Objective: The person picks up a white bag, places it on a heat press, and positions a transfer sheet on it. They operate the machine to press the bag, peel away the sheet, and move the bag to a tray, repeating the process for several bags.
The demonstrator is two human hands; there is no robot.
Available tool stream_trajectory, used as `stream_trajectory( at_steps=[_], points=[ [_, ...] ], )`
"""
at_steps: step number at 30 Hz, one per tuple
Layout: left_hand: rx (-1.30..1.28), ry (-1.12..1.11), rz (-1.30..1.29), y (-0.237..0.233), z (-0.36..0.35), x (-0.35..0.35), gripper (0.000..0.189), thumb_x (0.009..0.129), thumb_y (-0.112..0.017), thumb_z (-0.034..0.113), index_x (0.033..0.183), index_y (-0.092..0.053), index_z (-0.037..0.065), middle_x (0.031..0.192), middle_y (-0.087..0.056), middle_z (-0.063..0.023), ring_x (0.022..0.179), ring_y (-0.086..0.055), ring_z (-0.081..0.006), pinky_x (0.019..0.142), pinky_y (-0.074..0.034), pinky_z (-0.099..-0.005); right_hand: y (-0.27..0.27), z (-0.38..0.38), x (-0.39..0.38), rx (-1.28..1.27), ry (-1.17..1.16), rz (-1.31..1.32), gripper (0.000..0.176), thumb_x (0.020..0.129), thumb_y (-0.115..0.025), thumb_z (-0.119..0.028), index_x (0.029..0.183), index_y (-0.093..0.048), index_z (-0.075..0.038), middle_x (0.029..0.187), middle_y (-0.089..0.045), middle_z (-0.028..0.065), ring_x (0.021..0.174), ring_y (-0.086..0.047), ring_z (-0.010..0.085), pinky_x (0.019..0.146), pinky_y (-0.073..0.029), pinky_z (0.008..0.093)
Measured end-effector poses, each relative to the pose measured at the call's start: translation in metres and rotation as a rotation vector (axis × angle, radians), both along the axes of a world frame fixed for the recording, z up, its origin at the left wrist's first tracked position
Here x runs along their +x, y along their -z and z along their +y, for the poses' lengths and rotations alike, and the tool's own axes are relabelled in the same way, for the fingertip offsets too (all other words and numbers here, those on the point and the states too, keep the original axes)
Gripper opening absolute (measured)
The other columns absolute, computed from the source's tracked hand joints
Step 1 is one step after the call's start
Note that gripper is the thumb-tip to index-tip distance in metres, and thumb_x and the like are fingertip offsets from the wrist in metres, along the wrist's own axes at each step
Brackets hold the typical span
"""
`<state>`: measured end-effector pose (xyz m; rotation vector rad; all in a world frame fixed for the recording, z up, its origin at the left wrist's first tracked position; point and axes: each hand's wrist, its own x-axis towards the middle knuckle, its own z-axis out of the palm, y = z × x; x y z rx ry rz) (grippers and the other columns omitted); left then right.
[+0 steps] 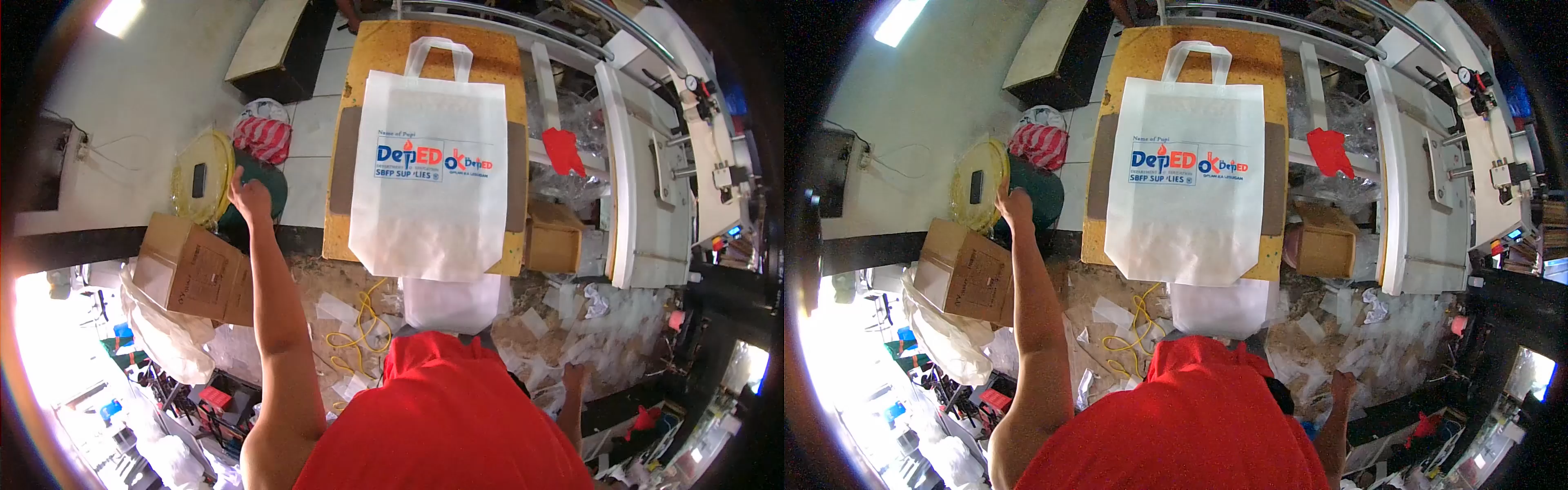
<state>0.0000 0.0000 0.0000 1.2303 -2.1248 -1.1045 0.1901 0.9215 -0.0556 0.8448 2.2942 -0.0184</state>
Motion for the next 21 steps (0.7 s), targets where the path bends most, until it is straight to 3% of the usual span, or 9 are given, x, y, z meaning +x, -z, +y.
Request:
stream_trajectory(
  at_steps=[2, 4, 7, 9, 11, 12, 14, 18, 21],
  points=[
    [-0.477, 0.056, 0.216, -0.038, 0.055, -0.004, 0.033, 0.087, -0.061, 0.003, 0.12, -0.062, 0.004, 0.112, -0.064, -0.0126, 0.098, -0.063, -0.0268, 0.088, -0.05, -0.0365, 0.032, 0.014, 0.019, -0.059, 0.079, 0.16, 0.029, 0.084, -0.062, -0.029, 0.087, -0.061, 0.0, 0.082, -0.063, 0.0239, 0.077, -0.063, 0.0374, 0.07, -0.045, 0.0539],
    [-0.256, 0.267, 0.274, -0.041, 0.11, -0.023, 0.025, 0.085, -0.066, 0.004, 0.11, -0.067, 0.003, 0.105, -0.065, -0.0123, 0.088, -0.064, -0.0221, 0.079, -0.051, -0.0334, 0.008, 0.02, 0.004, 0.013, -0.001, 0.328, 0.028, 0.081, -0.06, -0.026, 0.08, -0.061, 0.002, 0.075, -0.062, 0.0247, 0.072, -0.063, 0.039, 0.068, -0.047, 0.0533],
    [-0.225, 0.459, 0.037, -0.087, 0.165, -0.035, 0.018, 0.087, -0.069, 0.019, 0.092, -0.07, 0.002, 0.071, -0.067, -0.0127, 0.063, -0.064, -0.0204, 0.066, -0.052, -0.0328, -0.024, -0.034, -0.02, 0.005, -0.055, 0.513, 0.027, 0.078, -0.059, -0.023, 0.074, -0.061, 0.004, 0.07, -0.062, 0.0252, 0.068, -0.063, 0.0405, 0.067, -0.048, 0.0518],
    [-0.19, 0.51, -0.065, -0.081, 0.18, -0.046, 0.015, 0.087, -0.065, 0.014, 0.097, -0.07, 0.003, 0.081, -0.068, -0.014, 0.073, -0.067, -0.0246, 0.069, -0.053, -0.0338, -0.036, -0.043, -0.03, -0.01, -0.033, 0.552, 0.026, 0.078, -0.059, -0.022, 0.075, -0.061, 0.004, 0.071, -0.063, 0.0248, 0.069, -0.063, 0.0404, 0.067, -0.048, 0.0509],
    [-0.318, 0.738, 0.235, -0.072, 0.195, -0.057, 0.021, 0.084, -0.061, 0.008, 0.103, -0.069, 0.005, 0.097, -0.068, -0.0136, 0.092, -0.066, -0.0289, 0.079, -0.052, -0.036, -0.037, -0.038, -0.034, 0.054, 0.0, 0.636, 0.026, 0.079, -0.06, -0.022, 0.078, -0.061, 0.004, 0.075, -0.064, 0.0241, 0.073, -0.064, 0.0392, 0.069, -0.049, 0.0499],
    [-0.318, 0.738, 0.238, -0.073, 0.201, -0.061, 0.021, 0.084, -0.061, 0.008, 0.103, -0.069, 0.005, 0.097, -0.068, -0.0136, 0.092, -0.066, -0.0289, 0.079, -0.052, -0.036, -0.038, -0.034, -0.034, 0.055, 0.0, 0.638, 0.026, 0.079, -0.06, -0.022, 0.078, -0.061, 0.004, 0.075, -0.064, 0.0241, 0.073, -0.064, 0.0392, 0.069, -0.049, 0.0499],
    [-0.536, 0.874, 0.182, -0.075, 0.213, -0.067, 0.03, 0.082, -0.059, 0.005, 0.111, -0.067, 0.007, 0.115, -0.063, -0.0115, 0.11, -0.058, -0.0313, 0.092, -0.047, -0.0406, -0.035, -0.021, -0.027, 0.157, 0.118, 0.62, 0.028, 0.08, -0.061, -0.024, 0.08, -0.06, 0.004, 0.079, -0.065, 0.0232, 0.075, -0.064, 0.0397, 0.071, -0.049, 0.0503],
    [-0.632, 0.975, 0.081, -0.078, 0.233, -0.073, 0.036, 0.085, -0.061, 0.014, 0.121, -0.061, 0.009, 0.128, -0.056, -0.0111, 0.118, -0.053, -0.0318, 0.099, -0.043, -0.0452, -0.015, 0.007, -0.002, 0.243, 0.069, 0.724, 0.028, 0.08, -0.061, -0.024, 0.081, -0.063, 0.004, 0.08, -0.066, 0.0228, 0.075, -0.064, 0.0406, 0.071, -0.049, 0.0509],
    [-0.665, 1.019, 0.055, -0.072, 0.239, -0.074, 0.039, 0.085, -0.062, 0.017, 0.123, -0.059, 0.009, 0.131, -0.053, -0.0107, 0.121, -0.051, -0.0321, 0.101, -0.04, -0.0459, -0.031, -0.006, 0.003, 0.242, 0.038, 0.542, 0.031, 0.08, -0.059, -0.026, 0.085, -0.067, 0.004, 0.084, -0.067, 0.0239, 0.077, -0.065, 0.0415, 0.072, -0.05, 0.0516]
  ],
)
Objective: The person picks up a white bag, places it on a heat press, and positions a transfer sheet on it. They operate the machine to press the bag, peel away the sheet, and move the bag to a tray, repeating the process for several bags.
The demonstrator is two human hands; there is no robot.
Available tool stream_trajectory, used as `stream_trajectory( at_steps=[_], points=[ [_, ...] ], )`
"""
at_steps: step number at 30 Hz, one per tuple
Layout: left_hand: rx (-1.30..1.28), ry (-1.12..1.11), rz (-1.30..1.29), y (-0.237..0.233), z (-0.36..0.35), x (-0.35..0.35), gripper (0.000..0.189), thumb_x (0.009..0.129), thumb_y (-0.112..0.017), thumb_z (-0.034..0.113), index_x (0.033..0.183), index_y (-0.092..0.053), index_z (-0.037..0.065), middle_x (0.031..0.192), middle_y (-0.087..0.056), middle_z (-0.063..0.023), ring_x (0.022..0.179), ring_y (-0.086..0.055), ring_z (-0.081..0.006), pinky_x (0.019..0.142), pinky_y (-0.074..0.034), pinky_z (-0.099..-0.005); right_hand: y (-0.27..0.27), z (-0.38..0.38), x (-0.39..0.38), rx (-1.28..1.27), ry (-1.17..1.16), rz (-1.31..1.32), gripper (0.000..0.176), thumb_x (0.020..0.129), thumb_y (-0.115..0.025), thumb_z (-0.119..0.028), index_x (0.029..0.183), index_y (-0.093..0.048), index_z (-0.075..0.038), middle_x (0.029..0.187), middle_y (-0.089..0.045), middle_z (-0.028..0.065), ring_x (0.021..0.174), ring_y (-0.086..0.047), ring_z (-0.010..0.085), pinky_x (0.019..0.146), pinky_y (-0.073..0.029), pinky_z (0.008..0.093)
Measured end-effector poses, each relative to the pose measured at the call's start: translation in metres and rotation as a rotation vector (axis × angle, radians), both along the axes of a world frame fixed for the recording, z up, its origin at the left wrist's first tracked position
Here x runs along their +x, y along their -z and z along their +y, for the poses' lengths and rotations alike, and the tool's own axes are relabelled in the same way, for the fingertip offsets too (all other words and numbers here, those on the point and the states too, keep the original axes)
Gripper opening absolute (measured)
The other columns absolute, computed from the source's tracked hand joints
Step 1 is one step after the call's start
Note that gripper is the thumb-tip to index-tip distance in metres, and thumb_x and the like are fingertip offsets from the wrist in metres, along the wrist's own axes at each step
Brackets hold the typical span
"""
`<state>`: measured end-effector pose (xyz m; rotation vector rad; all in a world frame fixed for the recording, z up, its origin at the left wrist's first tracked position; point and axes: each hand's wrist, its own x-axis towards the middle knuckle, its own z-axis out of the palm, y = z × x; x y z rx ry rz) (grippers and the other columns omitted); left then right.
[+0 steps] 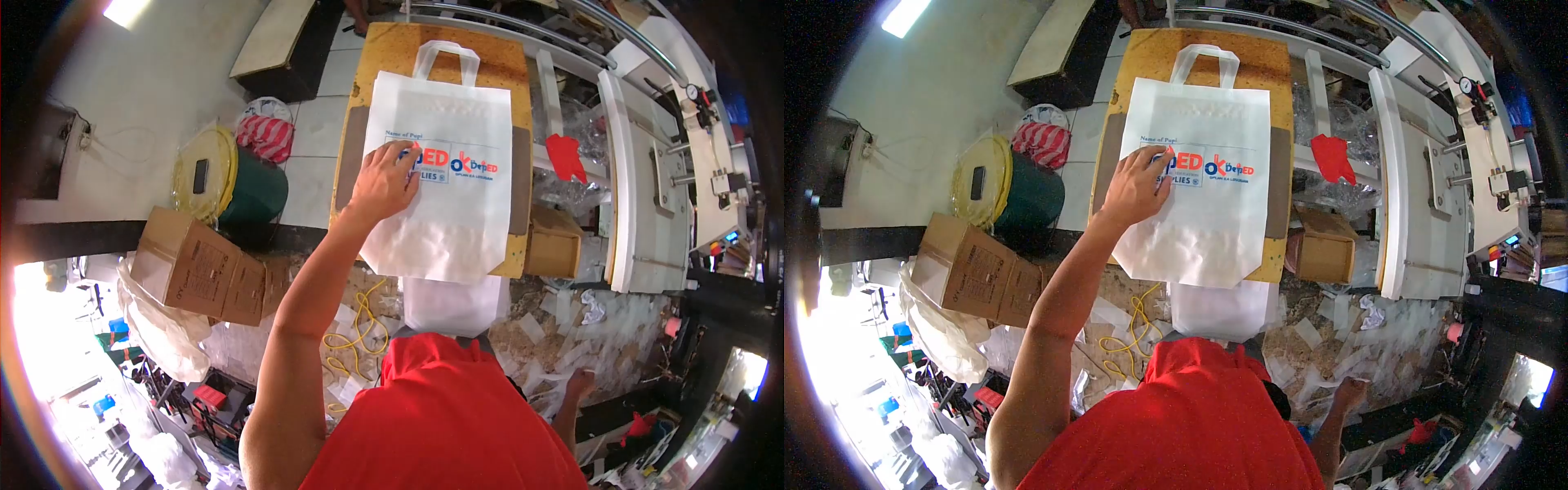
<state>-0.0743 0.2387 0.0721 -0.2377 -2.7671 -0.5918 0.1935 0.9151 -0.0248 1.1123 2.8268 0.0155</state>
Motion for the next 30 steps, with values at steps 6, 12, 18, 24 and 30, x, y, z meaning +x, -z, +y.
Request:
stream_trajectory(
  at_steps=[6, 12, 18, 24, 30],
  points=[
    [-0.043, -0.063, 0.033, 0.0, 0.011, 0.003, 0.044, 0.084, -0.062, 0.017, 0.127, -0.055, 0.008, 0.138, -0.047, -0.0128, 0.124, -0.046, -0.0348, 0.104, -0.036, -0.0481, 0.002, -0.024, 0.007, -0.054, 0.076, 0.091, 0.03, 0.079, -0.059, -0.028, 0.082, -0.068, 0.0, 0.083, -0.068, 0.0222, 0.077, -0.065, 0.0407, 0.072, -0.05, 0.0518],
    [0.106, -0.164, 0.049, -0.008, -0.005, 0.025, 0.047, 0.083, -0.061, 0.016, 0.128, -0.052, 0.009, 0.138, -0.046, -0.0162, 0.122, -0.047, -0.037, 0.101, -0.037, -0.0483, -0.001, -0.031, 0.004, -0.075, 0.004, 0.098, 0.026, 0.075, -0.06, -0.026, 0.074, -0.064, -0.001, 0.076, -0.066, 0.0201, 0.073, -0.066, 0.0374, 0.067, -0.049, 0.049],
    [0.015, -0.039, 0.021, -0.008, 0.007, 0.041, 0.051, 0.082, -0.064, 0.016, 0.132, -0.052, 0.011, 0.138, -0.047, -0.0144, 0.123, -0.047, -0.036, 0.1, -0.038, -0.0476, 0.016, -0.022, 0.002, -0.137, 0.038, 0.086, 0.024, 0.075, -0.06, -0.022, 0.072, -0.063, 0.001, 0.072, -0.066, 0.0213, 0.07, -0.066, 0.0373, 0.066, -0.049, 0.05],
    [0.12, -0.327, 0.103, -0.003, -0.019, 0.037, 0.047, 0.082, -0.063, 0.012, 0.127, -0.053, 0.007, 0.128, -0.053, -0.0162, 0.116, -0.05, -0.0368, 0.098, -0.039, -0.048, 0.037, 0.011, 0.017, -0.075, -0.051, -0.002, 0.017, 0.078, -0.063, -0.017, 0.078, -0.063, 0.001, 0.075, -0.066, 0.0211, 0.071, -0.065, 0.0385, 0.067, -0.051, 0.0513],
    [0.184, -0.432, 0.07, 0.017, -0.04, 0.047, 0.037, 0.083, -0.062, 0.016, 0.119, -0.057, 0.006, 0.104, -0.06, -0.0163, 0.097, -0.057, -0.0371, 0.086, -0.046, -0.0461, 0.021, 0.002, 0.028, 0.007, 0.048, -0.196, 0.023, 0.08, -0.062, -0.02, 0.082, -0.066, 0.003, 0.082, -0.068, 0.0231, 0.08, -0.067, 0.0409, 0.072, -0.052, 0.0533]
  ],
)
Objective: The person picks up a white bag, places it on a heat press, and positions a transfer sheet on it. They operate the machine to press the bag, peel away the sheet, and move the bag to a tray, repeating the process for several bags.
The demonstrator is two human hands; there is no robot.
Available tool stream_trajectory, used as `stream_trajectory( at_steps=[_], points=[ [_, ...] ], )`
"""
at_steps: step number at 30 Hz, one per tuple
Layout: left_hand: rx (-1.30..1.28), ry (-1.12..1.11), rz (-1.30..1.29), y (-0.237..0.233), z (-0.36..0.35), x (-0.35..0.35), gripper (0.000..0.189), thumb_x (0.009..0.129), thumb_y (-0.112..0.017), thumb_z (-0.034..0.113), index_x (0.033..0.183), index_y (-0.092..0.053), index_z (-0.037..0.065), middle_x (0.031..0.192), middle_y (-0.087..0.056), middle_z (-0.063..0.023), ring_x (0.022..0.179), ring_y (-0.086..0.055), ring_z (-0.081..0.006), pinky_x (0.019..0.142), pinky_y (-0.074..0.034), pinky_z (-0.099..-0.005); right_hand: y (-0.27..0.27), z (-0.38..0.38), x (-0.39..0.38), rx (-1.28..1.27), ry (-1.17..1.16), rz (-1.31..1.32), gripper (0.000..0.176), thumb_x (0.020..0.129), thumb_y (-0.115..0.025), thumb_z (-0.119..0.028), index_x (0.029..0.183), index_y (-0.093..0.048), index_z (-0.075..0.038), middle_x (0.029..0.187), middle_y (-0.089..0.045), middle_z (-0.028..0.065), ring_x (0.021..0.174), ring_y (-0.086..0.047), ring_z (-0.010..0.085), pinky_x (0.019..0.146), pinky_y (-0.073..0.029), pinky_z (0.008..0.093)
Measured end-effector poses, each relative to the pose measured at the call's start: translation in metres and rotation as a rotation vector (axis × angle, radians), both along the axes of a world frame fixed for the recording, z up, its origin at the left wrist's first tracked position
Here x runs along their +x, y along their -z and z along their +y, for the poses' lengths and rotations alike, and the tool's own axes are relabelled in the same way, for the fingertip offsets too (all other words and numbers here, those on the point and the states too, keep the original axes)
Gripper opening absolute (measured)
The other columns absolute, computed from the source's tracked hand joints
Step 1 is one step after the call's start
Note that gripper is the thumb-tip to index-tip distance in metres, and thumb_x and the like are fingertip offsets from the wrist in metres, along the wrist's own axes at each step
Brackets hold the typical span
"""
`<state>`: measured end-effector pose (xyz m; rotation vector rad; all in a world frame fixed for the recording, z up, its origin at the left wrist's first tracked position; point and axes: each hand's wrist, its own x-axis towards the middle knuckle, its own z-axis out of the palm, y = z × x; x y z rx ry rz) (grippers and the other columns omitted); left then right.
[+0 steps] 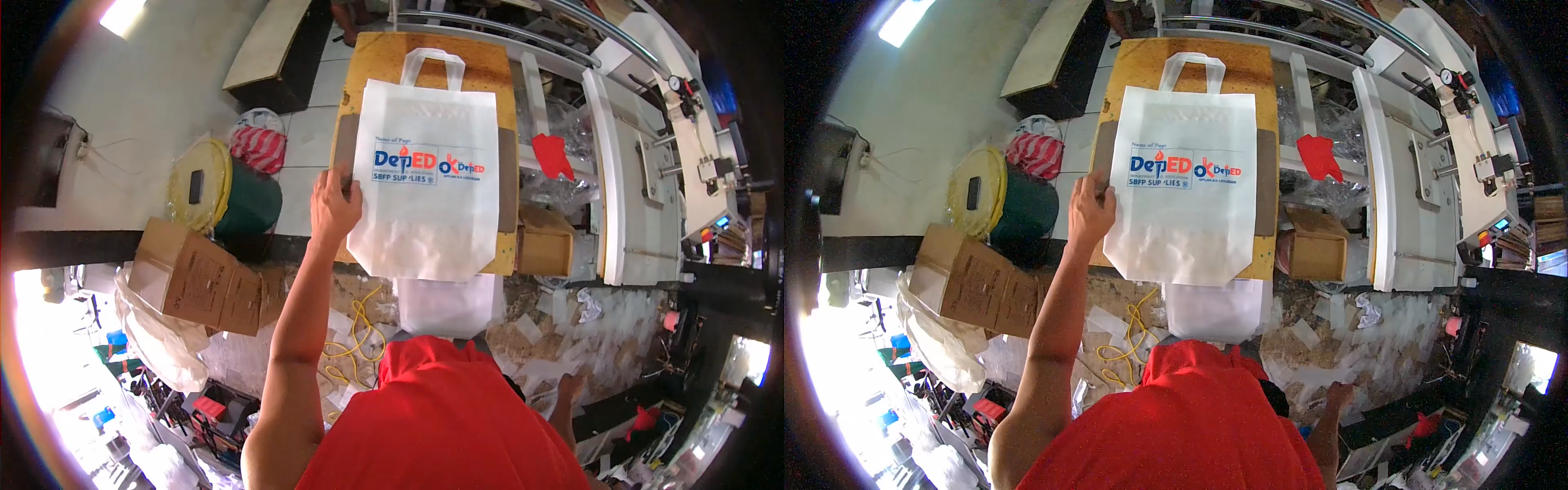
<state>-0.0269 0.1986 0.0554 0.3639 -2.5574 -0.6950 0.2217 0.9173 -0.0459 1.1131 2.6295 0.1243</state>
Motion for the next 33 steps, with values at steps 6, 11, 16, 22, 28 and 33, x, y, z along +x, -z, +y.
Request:
stream_trajectory(
  at_steps=[6, 11, 16, 22, 28, 33],
  points=[
    [0.05, 0.069, -0.061, -0.01, 0.002, 0.004, 0.031, 0.082, -0.066, 0.014, 0.111, -0.06, 0.003, 0.097, -0.063, -0.0158, 0.093, -0.059, -0.0357, 0.082, -0.047, -0.0451, -0.006, 0.023, -0.032, 0.03, -0.234, 0.051, 0.029, 0.085, -0.057, -0.025, 0.095, -0.067, 0.001, 0.095, -0.068, 0.0222, 0.088, -0.067, 0.0378, 0.076, -0.053, 0.048],
    [-0.016, 0.073, 0.033, -0.015, 0.015, -0.008, 0.026, 0.083, -0.066, 0.014, 0.107, -0.063, 0.005, 0.1, -0.063, -0.0149, 0.096, -0.059, -0.0349, 0.087, -0.046, -0.0438, -0.053, 0.026, -0.122, -0.096, -0.143, 0.493, 0.031, 0.091, -0.055, -0.031, 0.1, -0.063, -0.002, 0.092, -0.066, 0.0177, 0.083, -0.065, 0.0362, 0.075, -0.051, 0.0461],
    [-0.085, 0.223, -0.018, -0.019, 0.035, -0.042, 0.036, 0.086, -0.064, 0.021, 0.119, -0.063, 0.009, 0.123, -0.058, -0.0131, 0.115, -0.053, -0.0328, 0.097, -0.042, -0.0444, -0.081, -0.01, -0.158, -0.146, -0.225, 0.595, 0.03, 0.091, -0.057, -0.031, 0.1, -0.064, -0.003, 0.098, -0.066, 0.0156, 0.087, -0.065, 0.032, 0.077, -0.052, 0.0442],
    [-0.304, 0.339, -0.071, -0.013, 0.056, -0.074, 0.046, 0.09, -0.055, 0.033, 0.133, -0.056, 0.015, 0.141, -0.046, -0.0126, 0.131, -0.042, -0.0312, 0.108, -0.034, -0.0466, -0.048, -0.012, -0.128, -0.151, -0.338, 0.603, 0.024, 0.088, -0.062, -0.026, 0.096, -0.064, -0.003, 0.095, -0.065, 0.0148, 0.086, -0.065, 0.0319, 0.075, -0.051, 0.0422],
    [-0.381, 0.334, -0.189, -0.002, 0.057, -0.076, 0.045, 0.091, -0.05, 0.034, 0.133, -0.057, 0.019, 0.145, -0.045, -0.0123, 0.135, -0.038, -0.0357, 0.11, -0.029, -0.0497, -0.031, -0.012, -0.07, -0.122, -0.201, 0.445, 0.023, 0.087, -0.059, -0.026, 0.089, -0.064, -0.003, 0.091, -0.064, 0.0158, 0.082, -0.063, 0.0351, 0.074, -0.05, 0.046],
    [-0.189, 0.257, -0.042, -0.012, 0.046, -0.077, 0.039, 0.09, -0.051, 0.033, 0.124, -0.065, 0.019, 0.147, -0.044, -0.0126, 0.135, -0.038, -0.037, 0.111, -0.028, -0.05, -0.007, 0.0, -0.033, -0.154, -0.069, 0.447, 0.03, 0.083, -0.058, -0.025, 0.087, -0.065, 0.003, 0.085, -0.067, 0.025, 0.081, -0.065, 0.0419, 0.074, -0.051, 0.0499]
  ],
)
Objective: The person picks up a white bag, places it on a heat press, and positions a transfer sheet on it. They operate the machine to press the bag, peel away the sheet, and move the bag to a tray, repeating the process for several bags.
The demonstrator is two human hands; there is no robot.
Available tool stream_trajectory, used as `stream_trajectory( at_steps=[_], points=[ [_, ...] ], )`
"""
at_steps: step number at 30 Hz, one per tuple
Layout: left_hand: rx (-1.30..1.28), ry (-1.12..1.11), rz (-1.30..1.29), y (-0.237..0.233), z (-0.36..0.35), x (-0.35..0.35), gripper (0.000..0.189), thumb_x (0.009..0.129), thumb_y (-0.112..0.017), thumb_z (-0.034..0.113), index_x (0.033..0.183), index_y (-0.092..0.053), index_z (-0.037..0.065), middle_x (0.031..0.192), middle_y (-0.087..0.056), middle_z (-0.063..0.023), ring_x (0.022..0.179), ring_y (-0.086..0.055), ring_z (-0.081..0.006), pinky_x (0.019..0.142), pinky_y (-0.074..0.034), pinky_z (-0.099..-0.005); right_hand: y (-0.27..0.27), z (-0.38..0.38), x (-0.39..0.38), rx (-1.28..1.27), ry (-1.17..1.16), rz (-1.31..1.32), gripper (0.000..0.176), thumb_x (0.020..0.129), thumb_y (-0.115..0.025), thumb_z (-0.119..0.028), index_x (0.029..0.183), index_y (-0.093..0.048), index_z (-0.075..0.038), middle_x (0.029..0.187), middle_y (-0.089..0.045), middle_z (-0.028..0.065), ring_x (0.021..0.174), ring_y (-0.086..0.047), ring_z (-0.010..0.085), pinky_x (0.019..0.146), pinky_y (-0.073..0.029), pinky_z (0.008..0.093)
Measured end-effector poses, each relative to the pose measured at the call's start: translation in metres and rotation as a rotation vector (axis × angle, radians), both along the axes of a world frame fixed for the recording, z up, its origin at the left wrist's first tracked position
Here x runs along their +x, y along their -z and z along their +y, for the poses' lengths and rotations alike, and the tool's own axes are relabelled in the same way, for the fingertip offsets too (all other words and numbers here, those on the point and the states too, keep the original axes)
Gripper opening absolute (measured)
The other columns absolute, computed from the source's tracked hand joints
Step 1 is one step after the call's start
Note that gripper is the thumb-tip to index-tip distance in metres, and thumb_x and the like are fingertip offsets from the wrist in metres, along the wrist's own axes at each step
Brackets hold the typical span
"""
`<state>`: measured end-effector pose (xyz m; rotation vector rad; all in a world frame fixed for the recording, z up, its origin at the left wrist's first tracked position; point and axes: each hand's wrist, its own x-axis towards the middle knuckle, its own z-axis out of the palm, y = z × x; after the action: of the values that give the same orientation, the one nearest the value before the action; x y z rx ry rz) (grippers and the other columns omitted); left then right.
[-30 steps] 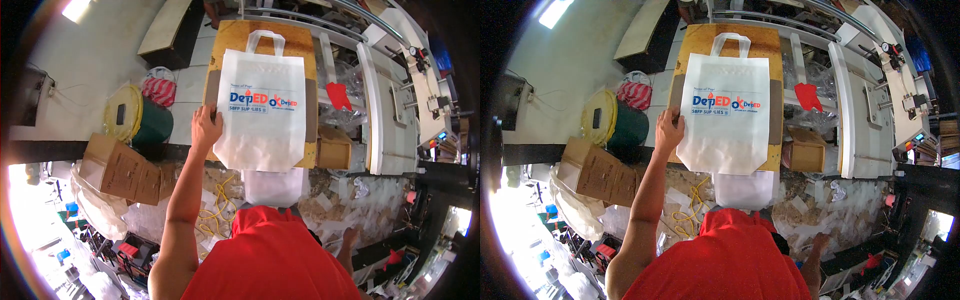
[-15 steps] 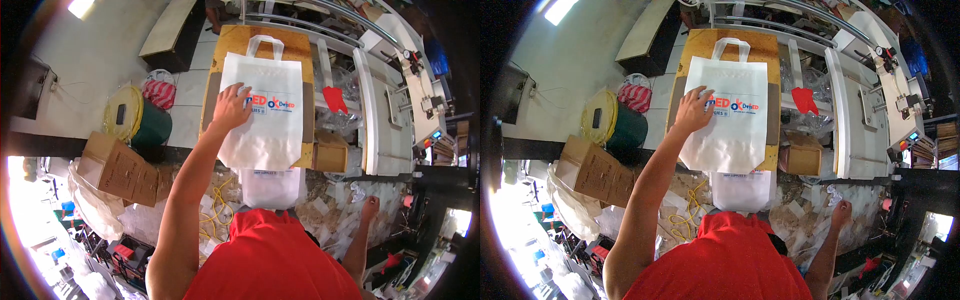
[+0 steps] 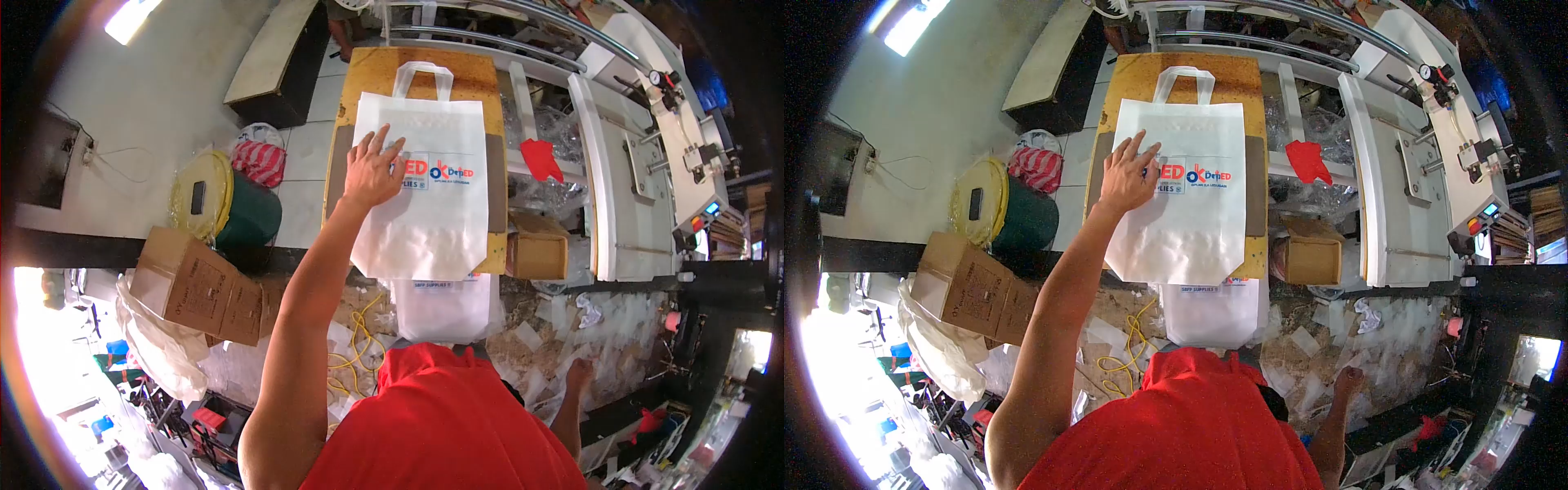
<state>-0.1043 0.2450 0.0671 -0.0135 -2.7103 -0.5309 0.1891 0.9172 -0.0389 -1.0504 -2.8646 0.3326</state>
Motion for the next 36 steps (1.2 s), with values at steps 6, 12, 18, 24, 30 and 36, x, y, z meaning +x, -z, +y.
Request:
stream_trajectory(
  at_steps=[6, 12, 18, 24, 30, 36],
  points=[
    [-0.127, 0.086, -0.062, 0.008, 0.009, 0.004, 0.038, 0.089, -0.052, 0.031, 0.123, -0.066, 0.022, 0.147, -0.043, -0.0114, 0.135, -0.037, -0.0374, 0.111, -0.027, -0.051, -0.041, -0.035, -0.001, -0.062, 0.09, -0.215, 0.032, 0.084, -0.055, -0.027, 0.086, -0.066, 0.003, 0.083, -0.068, 0.0245, 0.08, -0.066, 0.0421, 0.073, -0.051, 0.0506],
    [-0.145, 0.049, -0.28, -0.007, 0.009, -0.007, 0.039, 0.089, -0.049, 0.034, 0.121, -0.067, 0.023, 0.152, -0.037, -0.0105, 0.138, -0.033, -0.037, 0.111, -0.025, -0.0537, 0.025, 0.036, 0.026, 0.172, -0.245, -0.299, 0.022, 0.086, -0.063, -0.022, 0.086, -0.066, -0.001, 0.091, -0.068, 0.0187, 0.083, -0.065, 0.0349, 0.074, -0.049, 0.049],
    [-0.059, -0.057, -0.092, -0.014, -0.006, -0.007, 0.042, 0.089, -0.048, 0.032, 0.128, -0.063, 0.029, 0.155, -0.034, -0.0099, 0.14, -0.032, -0.0346, 0.112, -0.024, -0.0539, 0.036, 0.029, 0.038, 0.035, -0.088, -0.017, 0.025, 0.084, -0.063, -0.024, 0.08, -0.067, 0.001, 0.082, -0.067, 0.0227, 0.08, -0.065, 0.0412, 0.074, -0.052, 0.0505],
    [-0.216, 0.049, -0.152, 0.002, 0.01, 0.003, 0.041, 0.09, -0.049, 0.034, 0.128, -0.063, 0.027, 0.155, -0.032, -0.0103, 0.14, -0.032, -0.0353, 0.112, -0.024, -0.0541, 0.025, 0.016, 0.037, -0.043, 0.006, -0.285, 0.03, 0.085, -0.057, -0.031, 0.088, -0.066, -0.003, 0.09, -0.068, 0.0187, 0.086, -0.065, 0.0392, 0.077, -0.05, 0.0483],
    [-0.031, -0.052, -0.049, -0.016, -0.002, 0.013, 0.04, 0.088, -0.056, 0.03, 0.126, -0.061, 0.019, 0.146, -0.044, -0.0112, 0.136, -0.037, -0.0343, 0.11, -0.027, -0.0533, 0.008, 0.002, 0.026, -0.174, 0.003, -0.175, 0.032, 0.083, -0.059, -0.034, 0.089, -0.066, -0.003, 0.088, -0.069, 0.0199, 0.086, -0.066, 0.0368, 0.075, -0.05, 0.0465],
    [0.318, -0.294, 0.009, -0.005, -0.04, 0.098, 0.039, 0.085, -0.063, 0.015, 0.12, -0.055, 0.001, 0.112, -0.061, -0.0202, 0.101, -0.06, -0.0367, 0.084, -0.05, -0.0436, 0.069, 0.043, 0.052, -0.095, -0.178, -0.219, 0.023, 0.087, -0.062, -0.023, 0.089, -0.067, -0.001, 0.082, -0.066, 0.0152, 0.075, -0.063, 0.0289, 0.067, -0.052, 0.0415]
  ],
)
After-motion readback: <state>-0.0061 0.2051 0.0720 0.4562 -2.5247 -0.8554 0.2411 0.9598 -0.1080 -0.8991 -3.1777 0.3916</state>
